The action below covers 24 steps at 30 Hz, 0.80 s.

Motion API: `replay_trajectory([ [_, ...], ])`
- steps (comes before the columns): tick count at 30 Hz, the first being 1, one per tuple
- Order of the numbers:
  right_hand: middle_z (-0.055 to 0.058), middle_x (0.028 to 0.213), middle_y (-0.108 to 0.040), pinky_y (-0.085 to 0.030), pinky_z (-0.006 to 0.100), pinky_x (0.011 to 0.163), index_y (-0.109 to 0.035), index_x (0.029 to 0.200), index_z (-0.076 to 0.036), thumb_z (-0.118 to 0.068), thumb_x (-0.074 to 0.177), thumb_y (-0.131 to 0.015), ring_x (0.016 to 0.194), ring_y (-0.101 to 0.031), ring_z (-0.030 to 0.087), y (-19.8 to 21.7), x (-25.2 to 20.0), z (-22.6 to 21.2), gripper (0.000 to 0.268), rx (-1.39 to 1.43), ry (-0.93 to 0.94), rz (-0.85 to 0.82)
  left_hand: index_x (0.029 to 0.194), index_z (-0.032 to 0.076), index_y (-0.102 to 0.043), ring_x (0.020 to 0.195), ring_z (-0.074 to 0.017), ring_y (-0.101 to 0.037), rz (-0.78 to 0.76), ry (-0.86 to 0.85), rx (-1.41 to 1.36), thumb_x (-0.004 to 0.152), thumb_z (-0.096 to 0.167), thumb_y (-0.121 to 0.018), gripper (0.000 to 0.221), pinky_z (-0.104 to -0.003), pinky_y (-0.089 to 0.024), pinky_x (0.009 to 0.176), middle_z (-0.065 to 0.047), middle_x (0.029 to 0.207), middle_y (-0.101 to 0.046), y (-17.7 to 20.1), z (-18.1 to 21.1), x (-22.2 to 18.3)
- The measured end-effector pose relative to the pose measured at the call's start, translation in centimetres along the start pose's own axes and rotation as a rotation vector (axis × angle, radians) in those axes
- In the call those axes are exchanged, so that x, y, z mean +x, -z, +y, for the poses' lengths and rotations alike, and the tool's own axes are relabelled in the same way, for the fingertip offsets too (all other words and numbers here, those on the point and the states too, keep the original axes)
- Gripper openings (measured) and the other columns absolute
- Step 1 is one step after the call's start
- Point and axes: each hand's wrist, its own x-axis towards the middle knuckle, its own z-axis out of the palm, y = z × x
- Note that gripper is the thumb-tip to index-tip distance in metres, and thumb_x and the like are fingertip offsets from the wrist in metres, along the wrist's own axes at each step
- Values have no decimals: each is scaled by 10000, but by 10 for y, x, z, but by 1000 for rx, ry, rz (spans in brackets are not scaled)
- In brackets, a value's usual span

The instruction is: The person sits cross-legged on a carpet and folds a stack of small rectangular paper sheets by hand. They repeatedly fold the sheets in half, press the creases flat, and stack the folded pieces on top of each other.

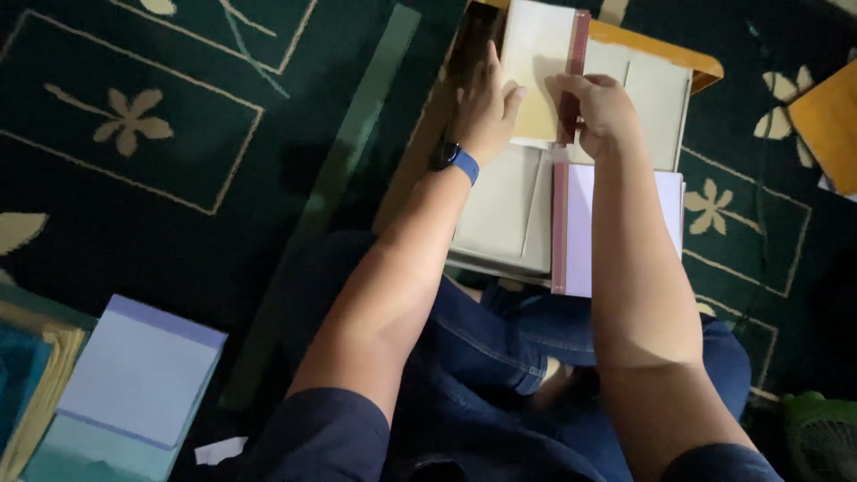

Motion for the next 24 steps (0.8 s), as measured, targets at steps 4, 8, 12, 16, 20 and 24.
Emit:
replay_trajectory([
  [4,68,900,-723,-638,334,601,-694,1024,-16,-232,810,-793,754,-725,193,-7,0,-5,320,72,-40,-13,1622,109,-72,1500,-453,-364,-52,40,1,1070,501,-425,764,-679,-281,1161,-244,1643,-345,4,2,0],
  [8,17,714,-525,-292,298,371,-502,1016,-156,-326,898,-747,514,-515,136,-10,-19,-13,321,-111,-16,7,1628,120,-53,1561,-422,-280,-55,30,-49,1079,515,-423,771,-674,-182,1220,-206,1692,-274,2,-1,1],
  [12,14,597,-492,-277,312,240,-444,1007,-154,-175,974,-752,345,-414,122,3,-20,18,310,145,244,-17,1639,84,-48,1608,-414,-193,62,-17,-79,1011,562,-609,969,-693,-213,1235,-199,1713,-210,4,19,-3],
  [16,136,1403,-627,-569,340,1075,-461,1395,-133,-49,980,-702,1241,-647,231,51,-80,52,488,430,625,-259,1582,208,-288,1439,-208,-556,-4,201,-396,798,631,-702,982,-331,-503,1105,-15,1629,-455,48,123,-34],
  [20,167,1313,-539,-473,366,939,-342,1475,-62,-139,984,-712,1141,-555,216,122,-124,103,620,192,792,-97,1215,141,-508,991,-242,-740,-11,-103,-786,767,334,-860,601,-329,-601,816,-92,1068,-721,52,190,-87],
  [24,186,1076,-633,-563,400,627,-441,1400,-31,-30,980,-719,831,-670,240,180,-122,190,504,-17,655,44,1347,39,-488,1182,-379,-672,10,-268,-771,802,271,-901,722,-449,-583,967,-210,1232,-663,15,197,-131],
])
